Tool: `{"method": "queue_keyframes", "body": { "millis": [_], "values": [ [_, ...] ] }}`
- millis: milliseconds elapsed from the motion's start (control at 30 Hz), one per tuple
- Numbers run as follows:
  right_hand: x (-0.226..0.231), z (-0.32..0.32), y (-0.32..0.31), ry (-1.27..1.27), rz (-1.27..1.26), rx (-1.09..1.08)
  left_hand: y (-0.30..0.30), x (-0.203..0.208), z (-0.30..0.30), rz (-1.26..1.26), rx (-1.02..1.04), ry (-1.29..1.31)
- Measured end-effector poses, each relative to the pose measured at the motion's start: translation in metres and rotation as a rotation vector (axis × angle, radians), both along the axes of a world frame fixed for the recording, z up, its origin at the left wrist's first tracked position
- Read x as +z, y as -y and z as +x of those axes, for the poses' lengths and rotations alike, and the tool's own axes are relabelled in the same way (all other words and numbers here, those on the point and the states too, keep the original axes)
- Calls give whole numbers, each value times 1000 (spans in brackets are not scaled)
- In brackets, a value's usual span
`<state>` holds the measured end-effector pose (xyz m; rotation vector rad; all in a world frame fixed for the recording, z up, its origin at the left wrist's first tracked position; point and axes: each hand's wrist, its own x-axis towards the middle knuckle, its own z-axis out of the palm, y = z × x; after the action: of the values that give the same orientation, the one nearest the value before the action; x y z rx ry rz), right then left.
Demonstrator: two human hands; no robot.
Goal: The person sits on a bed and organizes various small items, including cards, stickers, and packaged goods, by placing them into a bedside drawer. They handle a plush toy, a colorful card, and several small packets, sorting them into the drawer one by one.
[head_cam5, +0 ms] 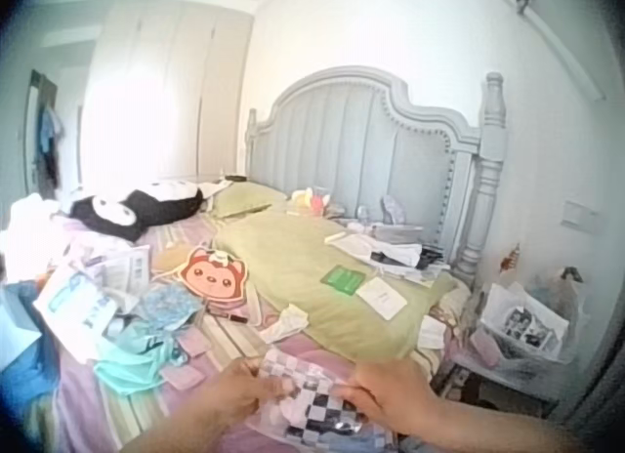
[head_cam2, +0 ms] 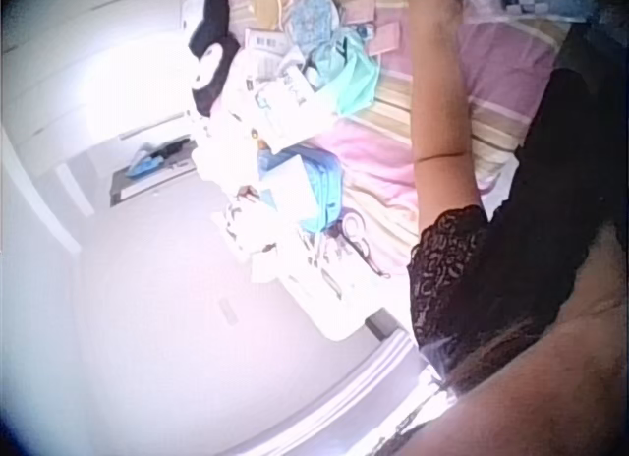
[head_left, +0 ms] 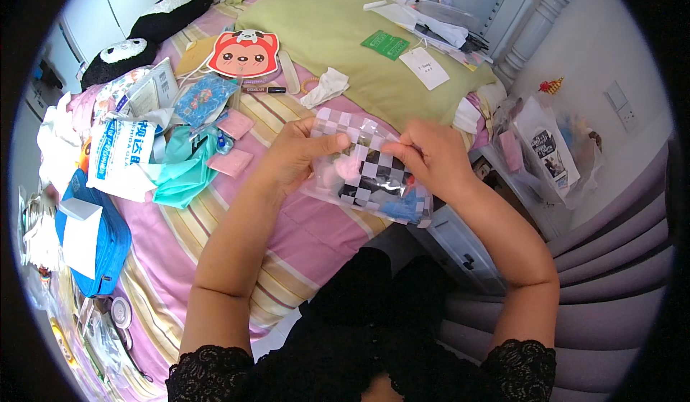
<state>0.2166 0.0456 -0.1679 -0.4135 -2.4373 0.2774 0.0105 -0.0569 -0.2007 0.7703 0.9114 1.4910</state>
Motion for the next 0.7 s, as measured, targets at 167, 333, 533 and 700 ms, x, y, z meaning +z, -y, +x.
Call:
{"method": "queue_keyframes", "body": {
  "millis": [167,333,533,700],
  "values": [
    [-4,9,4,-32,-121,15,0,-4,8,7,110,-69],
    [-2,11,8,-36,-164,-35,-1,-10,13,204,188,-153],
    [5,13,7,97,-47,-44,1,-14,15,229,242,-229],
    [7,12,5,-4,37,87,0,-14,18,281,206,-219]
  ]
}}
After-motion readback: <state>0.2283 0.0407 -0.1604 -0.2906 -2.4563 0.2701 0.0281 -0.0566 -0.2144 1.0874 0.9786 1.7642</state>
